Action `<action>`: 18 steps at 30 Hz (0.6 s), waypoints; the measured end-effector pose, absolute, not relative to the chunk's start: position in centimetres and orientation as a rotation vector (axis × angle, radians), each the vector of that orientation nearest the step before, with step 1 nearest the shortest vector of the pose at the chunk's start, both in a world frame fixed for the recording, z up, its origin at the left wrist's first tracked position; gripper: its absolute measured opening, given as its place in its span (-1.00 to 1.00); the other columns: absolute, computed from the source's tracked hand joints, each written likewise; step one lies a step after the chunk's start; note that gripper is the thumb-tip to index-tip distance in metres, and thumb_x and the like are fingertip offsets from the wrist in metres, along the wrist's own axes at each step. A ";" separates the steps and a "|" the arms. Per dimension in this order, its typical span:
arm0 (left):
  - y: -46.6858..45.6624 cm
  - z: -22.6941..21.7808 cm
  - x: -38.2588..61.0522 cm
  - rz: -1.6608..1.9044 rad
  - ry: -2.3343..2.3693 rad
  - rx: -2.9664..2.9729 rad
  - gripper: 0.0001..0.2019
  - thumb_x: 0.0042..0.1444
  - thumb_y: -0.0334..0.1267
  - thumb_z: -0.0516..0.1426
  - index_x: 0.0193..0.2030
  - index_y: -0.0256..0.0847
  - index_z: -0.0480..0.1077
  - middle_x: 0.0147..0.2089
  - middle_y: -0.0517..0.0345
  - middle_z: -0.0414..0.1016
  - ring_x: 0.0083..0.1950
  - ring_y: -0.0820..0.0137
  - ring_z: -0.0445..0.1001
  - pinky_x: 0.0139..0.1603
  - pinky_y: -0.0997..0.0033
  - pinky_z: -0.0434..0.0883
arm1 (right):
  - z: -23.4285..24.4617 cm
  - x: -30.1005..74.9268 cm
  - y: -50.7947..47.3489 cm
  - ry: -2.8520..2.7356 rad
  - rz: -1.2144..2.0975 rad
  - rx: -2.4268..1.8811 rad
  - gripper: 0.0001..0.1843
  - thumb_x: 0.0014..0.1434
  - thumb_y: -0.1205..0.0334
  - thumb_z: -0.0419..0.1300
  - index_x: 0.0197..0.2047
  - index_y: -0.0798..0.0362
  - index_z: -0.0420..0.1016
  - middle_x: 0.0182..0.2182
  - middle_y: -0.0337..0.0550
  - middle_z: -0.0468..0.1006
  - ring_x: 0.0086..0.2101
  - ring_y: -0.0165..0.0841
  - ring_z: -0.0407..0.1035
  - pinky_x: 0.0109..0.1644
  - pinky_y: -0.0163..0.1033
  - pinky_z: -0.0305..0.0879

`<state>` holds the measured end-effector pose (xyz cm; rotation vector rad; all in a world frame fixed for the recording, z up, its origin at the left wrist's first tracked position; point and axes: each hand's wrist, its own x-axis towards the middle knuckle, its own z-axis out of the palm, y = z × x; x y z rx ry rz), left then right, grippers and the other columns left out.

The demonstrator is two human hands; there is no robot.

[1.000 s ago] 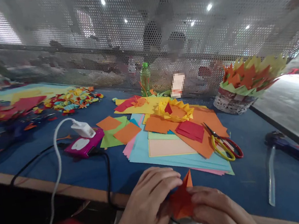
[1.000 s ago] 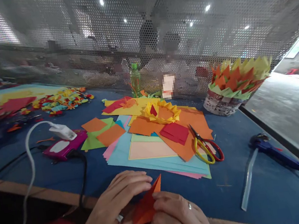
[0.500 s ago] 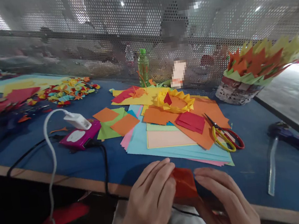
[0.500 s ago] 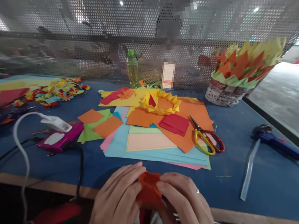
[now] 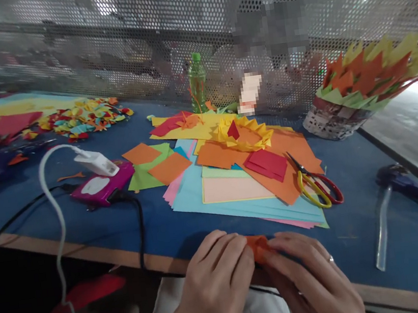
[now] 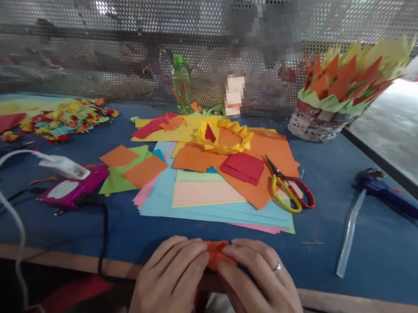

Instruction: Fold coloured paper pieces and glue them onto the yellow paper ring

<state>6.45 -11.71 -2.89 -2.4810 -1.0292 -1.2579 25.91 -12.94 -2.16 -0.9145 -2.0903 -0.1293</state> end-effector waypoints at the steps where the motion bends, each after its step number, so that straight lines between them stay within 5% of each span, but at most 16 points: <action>1: -11.8 -2.9 6.3 -1.249 -1.047 -2.492 -0.75 0.28 -0.55 0.00 -0.11 -0.39 0.50 -0.12 -0.06 0.63 -0.09 0.26 0.58 0.03 0.16 0.52 | -2.2 26.1 -13.0 -2.109 -0.135 -0.909 -0.83 0.23 0.54 0.20 -0.17 0.18 0.58 -0.17 -0.01 0.58 -0.04 -0.29 0.41 0.01 -0.22 0.38; 10: -12.8 -4.8 6.0 -1.278 -1.118 -2.520 -0.65 0.25 -0.57 -0.01 0.04 -0.38 0.51 0.07 -0.06 0.59 0.18 0.22 0.49 0.20 0.16 0.44 | -2.1 27.4 -12.5 -2.208 -0.019 -1.006 -0.80 0.26 0.48 0.20 -0.07 0.14 0.56 -0.18 -0.09 0.60 -0.06 -0.31 0.39 0.03 -0.23 0.37; 18: -13.8 -4.6 6.9 -1.142 -1.260 -2.503 -0.72 0.27 -0.35 0.16 0.08 -0.31 0.51 0.11 -0.03 0.57 0.23 0.20 0.47 0.28 0.19 0.35 | -1.4 28.2 -11.7 -2.277 0.169 -1.105 -0.89 0.28 0.36 0.24 -0.12 0.03 0.52 -0.17 -0.14 0.55 -0.04 -0.30 0.37 0.07 -0.21 0.33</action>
